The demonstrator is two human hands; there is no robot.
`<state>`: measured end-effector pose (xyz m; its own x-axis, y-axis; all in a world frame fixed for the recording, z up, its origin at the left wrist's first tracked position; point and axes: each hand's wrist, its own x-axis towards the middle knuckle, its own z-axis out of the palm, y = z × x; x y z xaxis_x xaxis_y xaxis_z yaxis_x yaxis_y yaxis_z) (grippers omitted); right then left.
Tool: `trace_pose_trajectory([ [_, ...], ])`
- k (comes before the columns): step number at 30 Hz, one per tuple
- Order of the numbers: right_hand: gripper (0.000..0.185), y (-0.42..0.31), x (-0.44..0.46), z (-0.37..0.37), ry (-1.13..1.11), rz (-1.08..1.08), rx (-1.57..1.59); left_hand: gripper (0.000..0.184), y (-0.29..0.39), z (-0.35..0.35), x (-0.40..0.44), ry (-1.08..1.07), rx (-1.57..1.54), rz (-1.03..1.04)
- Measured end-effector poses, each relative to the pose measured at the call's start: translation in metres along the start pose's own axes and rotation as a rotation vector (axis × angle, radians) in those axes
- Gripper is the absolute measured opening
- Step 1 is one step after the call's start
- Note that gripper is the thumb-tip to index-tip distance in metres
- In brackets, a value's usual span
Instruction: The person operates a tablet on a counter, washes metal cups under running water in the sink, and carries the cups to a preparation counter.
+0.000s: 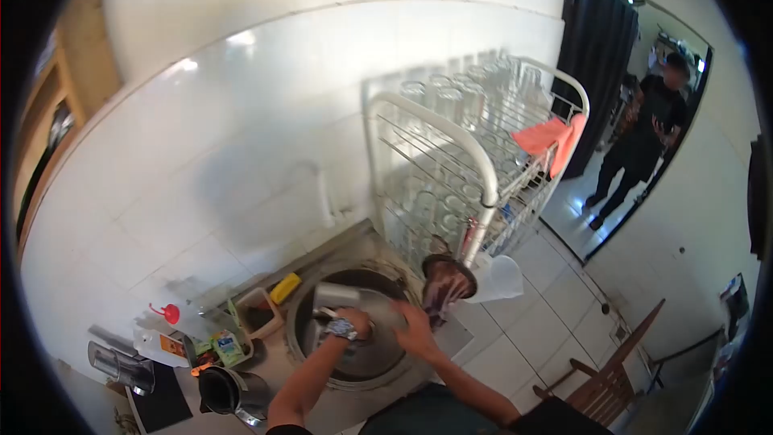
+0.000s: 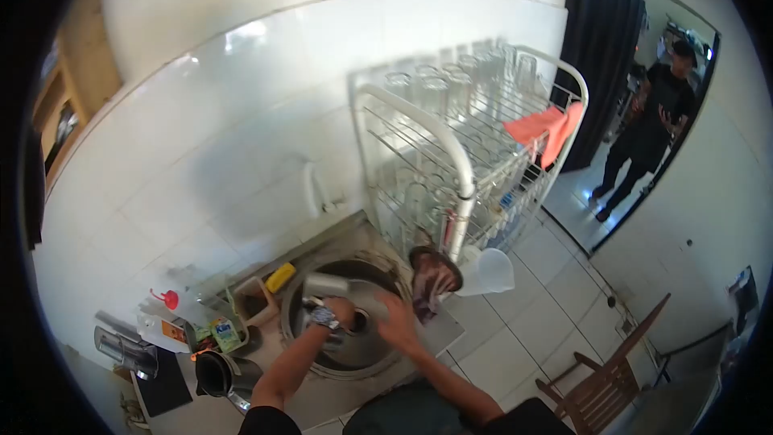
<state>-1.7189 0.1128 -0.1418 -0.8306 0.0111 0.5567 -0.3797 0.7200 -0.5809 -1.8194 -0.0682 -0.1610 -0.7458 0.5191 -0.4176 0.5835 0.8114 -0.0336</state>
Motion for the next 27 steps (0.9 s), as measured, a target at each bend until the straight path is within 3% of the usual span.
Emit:
trace_pose_trajectory([
  [2, 0.043, -0.002, -0.06, 0.013, -0.277, 0.7, 0.719, 0.028, -0.006, -0.013, -0.009, 0.057, 0.012, 0.037],
  [5, 0.044, -0.023, -0.09, -0.045, -0.501, 0.794, 0.745, 0.021, -0.011, -0.082, -0.054, 0.179, -0.056, 0.058],
  [7, 0.04, -0.032, -0.093, -0.083, -0.617, 0.487, 0.354, 0.017, -0.017, -0.099, -0.06, 0.293, -0.019, 0.016],
  [8, 0.04, -0.039, -0.096, -0.097, -0.585, 0.528, 0.341, 0.016, -0.017, -0.102, -0.058, 0.366, -0.002, 0.0],
  [11, 0.035, -0.06, -0.12, -0.151, -0.396, 0.636, 0.199, 0.011, -0.013, -0.121, -0.066, 0.45, 0.1, 0.059],
  [14, 0.034, -0.076, -0.147, -0.188, -0.239, 0.661, 0.149, 0.015, -0.01, -0.144, -0.074, 0.267, 0.14, 0.179],
  [17, 0.027, -0.077, -0.151, -0.198, -0.04, 0.765, 0.032, 0.023, 0.0, -0.105, -0.057, 0.315, 0.243, 0.139],
  [19, 0.019, -0.063, -0.14, -0.169, 0.693, 0.987, -0.036, 0.023, 0.009, -0.059, -0.038, 0.268, 0.258, 0.256],
  [20, 0.019, -0.051, -0.14, -0.138, 0.716, 0.999, -0.039, 0.024, 0.018, -0.047, -0.032, 0.168, 0.267, 0.313],
  [21, 0.02, -0.038, -0.148, -0.084, 0.328, 0.772, -0.381, 0.025, 0.026, -0.036, -0.029, 0.062, 0.277, 0.366],
  [24, 0.031, -0.037, -0.15, 0.035, -0.274, 0.299, 0.373, 0.024, 0.038, -0.016, -0.016, -0.075, 0.439, 0.438],
  [26, 0.034, -0.083, -0.117, 0.019, -0.562, 0.214, 0.424, 0.024, 0.024, -0.032, -0.008, -0.022, 0.445, 0.4],
  [27, 0.034, -0.112, -0.093, -0.012, -0.548, 0.221, 0.428, 0.024, 0.009, -0.041, -0.004, 0.019, 0.443, 0.356],
])
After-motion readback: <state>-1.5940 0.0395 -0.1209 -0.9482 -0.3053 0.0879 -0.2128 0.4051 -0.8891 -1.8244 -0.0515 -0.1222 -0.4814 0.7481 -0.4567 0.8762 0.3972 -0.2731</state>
